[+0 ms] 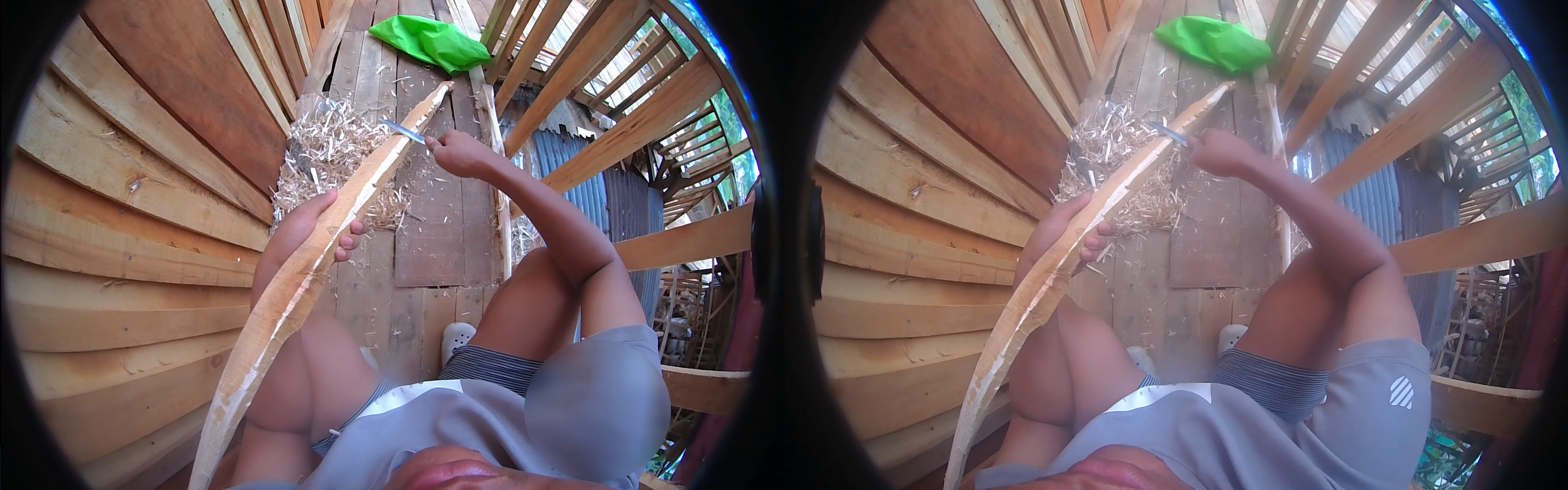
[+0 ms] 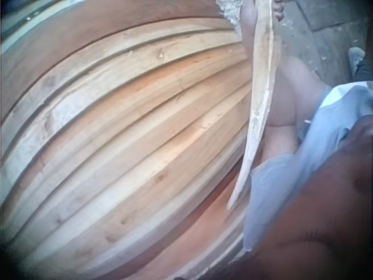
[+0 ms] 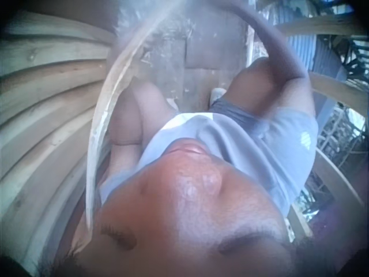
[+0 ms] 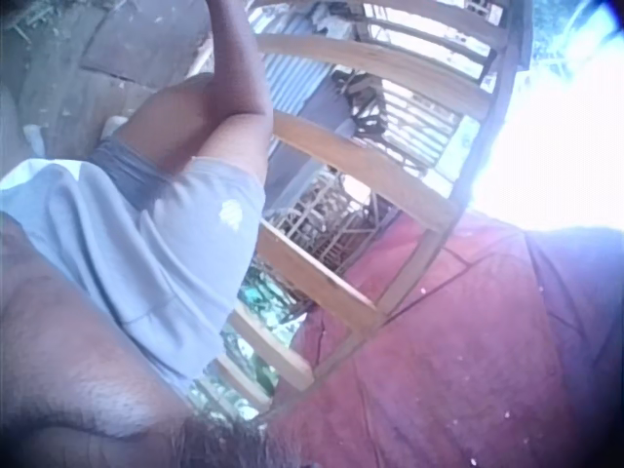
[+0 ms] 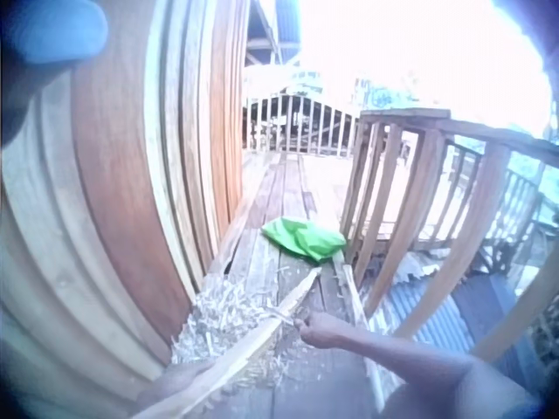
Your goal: The person sits on a wooden floor and uses a knife to shave and shape a long, curved piece of wood. They hold the wood with their left hand and repeatedly scrape the surface with the knife in their right hand, producing wood shavings.
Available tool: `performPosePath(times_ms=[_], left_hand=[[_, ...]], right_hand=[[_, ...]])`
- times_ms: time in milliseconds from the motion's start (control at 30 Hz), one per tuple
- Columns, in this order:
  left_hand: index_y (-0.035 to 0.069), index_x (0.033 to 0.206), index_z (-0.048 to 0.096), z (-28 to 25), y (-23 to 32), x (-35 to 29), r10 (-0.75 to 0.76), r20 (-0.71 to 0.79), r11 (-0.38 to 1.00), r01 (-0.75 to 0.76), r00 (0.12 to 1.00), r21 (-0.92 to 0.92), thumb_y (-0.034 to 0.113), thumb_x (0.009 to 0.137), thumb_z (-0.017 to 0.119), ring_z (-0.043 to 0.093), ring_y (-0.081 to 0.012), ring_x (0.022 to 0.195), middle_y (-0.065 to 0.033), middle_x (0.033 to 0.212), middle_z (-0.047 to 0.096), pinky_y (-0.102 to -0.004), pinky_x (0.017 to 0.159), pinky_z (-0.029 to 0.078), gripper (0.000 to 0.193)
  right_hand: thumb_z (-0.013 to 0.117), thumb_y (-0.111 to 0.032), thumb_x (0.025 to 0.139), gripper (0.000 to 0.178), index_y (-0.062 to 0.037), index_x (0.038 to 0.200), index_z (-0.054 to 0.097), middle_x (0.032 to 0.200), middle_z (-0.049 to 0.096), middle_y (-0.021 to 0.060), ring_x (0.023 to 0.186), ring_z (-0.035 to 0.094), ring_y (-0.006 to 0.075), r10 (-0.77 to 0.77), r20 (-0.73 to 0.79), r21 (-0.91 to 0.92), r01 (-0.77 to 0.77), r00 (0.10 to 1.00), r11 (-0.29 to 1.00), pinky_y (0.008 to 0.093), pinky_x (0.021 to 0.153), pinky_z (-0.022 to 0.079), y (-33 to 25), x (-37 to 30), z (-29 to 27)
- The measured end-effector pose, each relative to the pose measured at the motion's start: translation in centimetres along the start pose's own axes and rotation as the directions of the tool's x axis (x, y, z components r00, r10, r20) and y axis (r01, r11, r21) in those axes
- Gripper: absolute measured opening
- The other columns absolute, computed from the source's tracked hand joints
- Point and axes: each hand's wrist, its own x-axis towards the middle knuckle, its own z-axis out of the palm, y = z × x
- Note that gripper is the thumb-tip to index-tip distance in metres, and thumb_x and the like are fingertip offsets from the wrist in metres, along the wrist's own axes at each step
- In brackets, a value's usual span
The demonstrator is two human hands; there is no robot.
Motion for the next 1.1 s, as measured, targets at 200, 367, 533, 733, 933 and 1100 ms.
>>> performPosePath(times_ms=[200,367,533,733,933,1100], left_hand=[[0.005,0.137,0.038,-1.4,0.3,0.9,-0.025,0.089,0.994,0.034,0.996,-0.106,0.038,0.105,0.035,0.051,-0.0139,0.065,-0.0104,0.087,0.054,-0.0245,0.052,0.045,0.046],[0.005,0.136,0.039,0.0,0.5,0.8,0.004,-0.019,1.000,-0.003,1.000,0.013,0.038,0.105,0.034,0.052,-0.0139,0.064,-0.0106,0.084,0.055,-0.0247,0.052,0.045,0.046],[0.005,0.136,0.039,0.7,0.0,1.2,0.002,-0.020,1.000,-0.002,1.000,-0.006,0.038,0.105,0.034,0.052,-0.0139,0.064,-0.0101,0.085,0.056,-0.0251,0.053,0.045,0.046],[0.005,0.136,0.039,-0.2,-0.2,1.4,-0.003,0.008,1.000,0.003,1.000,-0.030,0.039,0.106,0.033,0.051,-0.0138,0.066,-0.0099,0.085,0.055,-0.0243,0.053,0.046,0.046],[0.006,0.137,0.038,0.3,-0.4,2.0,0.003,0.046,1.000,-0.002,0.999,-0.011,0.039,0.106,0.033,0.052,-0.0143,0.066,-0.0101,0.087,0.054,-0.0249,0.053,0.046,0.046],[0.006,0.135,0.039,0.9,-0.3,1.6,0.051,-0.002,0.999,-0.051,0.999,0.009,0.039,0.106,0.033,0.053,-0.0150,0.068,-0.0103,0.087,0.054,-0.0258,0.054,0.047,0.045]], right_hand=[[0.038,-0.033,0.101,0.050,0.0059,0.095,0.069,0.091,0.067,0.0307,0.091,0.066,0.0449,-0.123,0.087,0.092,0.115,0.989,0.989,0.0514,0.085,0.051,-1.8,-1.6,0.3],[0.038,-0.035,0.101,0.053,0.0074,0.096,0.069,0.094,0.067,0.0305,0.094,0.066,0.0436,-0.120,0.080,-0.041,0.123,0.990,0.992,0.0520,0.089,0.049,-3.8,-2.5,-0.2],[0.036,-0.034,0.101,0.052,0.0072,0.100,0.068,0.097,0.068,0.0277,0.099,0.066,0.0418,-0.064,0.073,-0.017,0.065,0.995,0.998,0.0503,0.090,0.050,-1.9,-0.4,-0.8],[0.039,-0.032,0.100,0.049,0.0074,0.099,0.067,0.092,0.068,0.0280,0.091,0.067,0.0422,-0.060,0.100,-0.010,0.061,0.993,0.998,0.0514,0.088,0.050,-2.8,-1.2,-0.6],[0.039,-0.034,0.101,0.051,0.0075,0.094,0.068,0.091,0.068,0.0293,0.092,0.067,0.0433,0.031,0.047,0.041,-0.033,0.998,0.999,0.0501,0.088,0.050,-1.8,-0.6,-0.3],[0.044,-0.036,0.102,0.052,0.0074,0.086,0.067,0.080,0.065,0.0306,0.080,0.064,0.0471,-0.109,-0.018,0.083,0.110,0.994,0.990,0.0536,0.079,0.048,-3.2,-1.6,0.5]])
